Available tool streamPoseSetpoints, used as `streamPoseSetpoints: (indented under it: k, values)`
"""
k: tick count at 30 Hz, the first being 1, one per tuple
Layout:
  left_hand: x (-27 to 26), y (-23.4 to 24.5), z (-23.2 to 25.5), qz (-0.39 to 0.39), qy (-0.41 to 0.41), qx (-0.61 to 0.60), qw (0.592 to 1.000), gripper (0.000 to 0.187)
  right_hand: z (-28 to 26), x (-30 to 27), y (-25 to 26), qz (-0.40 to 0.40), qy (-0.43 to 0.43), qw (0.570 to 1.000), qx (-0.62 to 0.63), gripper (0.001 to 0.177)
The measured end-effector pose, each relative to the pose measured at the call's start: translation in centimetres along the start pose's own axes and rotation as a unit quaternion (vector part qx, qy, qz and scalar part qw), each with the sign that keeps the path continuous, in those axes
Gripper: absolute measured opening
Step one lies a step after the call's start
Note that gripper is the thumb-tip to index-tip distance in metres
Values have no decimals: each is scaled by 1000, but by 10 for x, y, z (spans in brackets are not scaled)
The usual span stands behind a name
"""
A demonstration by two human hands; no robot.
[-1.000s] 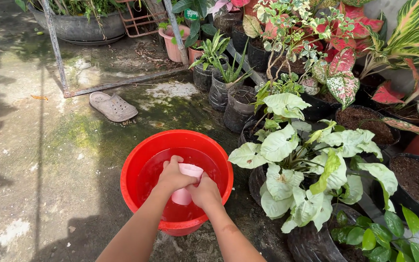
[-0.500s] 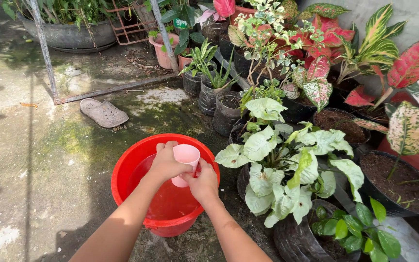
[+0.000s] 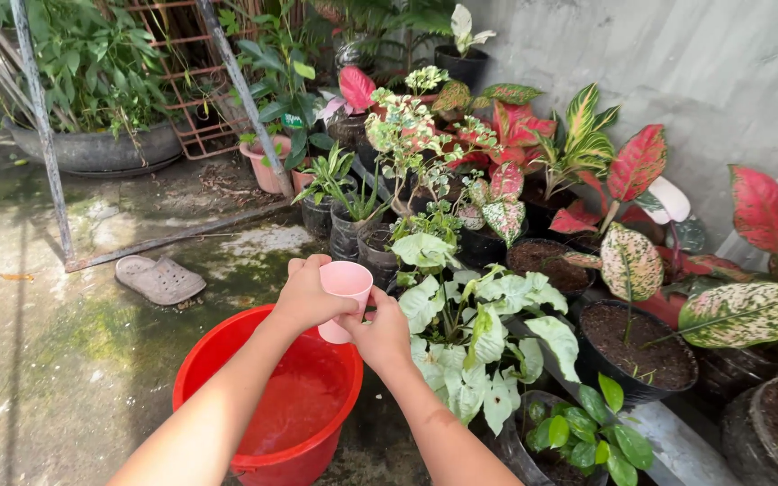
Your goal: Water various potted plants using a pink cup filled from a red bucket.
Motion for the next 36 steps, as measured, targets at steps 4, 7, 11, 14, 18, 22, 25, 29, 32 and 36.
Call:
streamPoseSetpoints:
  k: [4,7,11,14,18,22,25,29,32,36]
  values:
    - [3,2,44,-3,-9,-11,1000,111,-20,8,40,11,3,1000,8,61]
    - [5,-5,77,-12,-46,-19,999,111,-31,11,75,44,24,999,-12,59]
    - [3,-17,127,-29,-75,-32,996,109,-36,16,121,78,34,996,-5,58]
    - [3,-32,162,-35,-106,-44,993,107,-35,20,157,109,56,992,-7,59]
    - [-7,-52,215,-52,-138,-63,987,109,-46,15,215,150,52,986,-45,59]
    - [-24,-77,269,-79,-167,-89,979,107,-39,10,273,184,74,978,-59,57]
    - [-37,-100,308,-80,-205,-107,970,109,-39,1,315,207,100,972,-48,58]
    - [-66,-133,361,-124,-231,-126,957,109,-31,-21,376,248,46,963,-95,64]
    - [-95,-160,398,-157,-242,-142,947,110,-24,-40,421,273,37,956,-97,66]
    - [-135,-184,446,-196,-261,-165,931,112,-12,-66,475,311,7,942,-127,64]
Point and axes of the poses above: each hand's wrist, its own x-axis towards the middle knuckle, its own y-axis out of the back of the hand, z = x × y, the point moved 8 cm from there along x, towards the middle knuckle, and after that the axes turned 9 degrees about z, right-handed, at the moved point
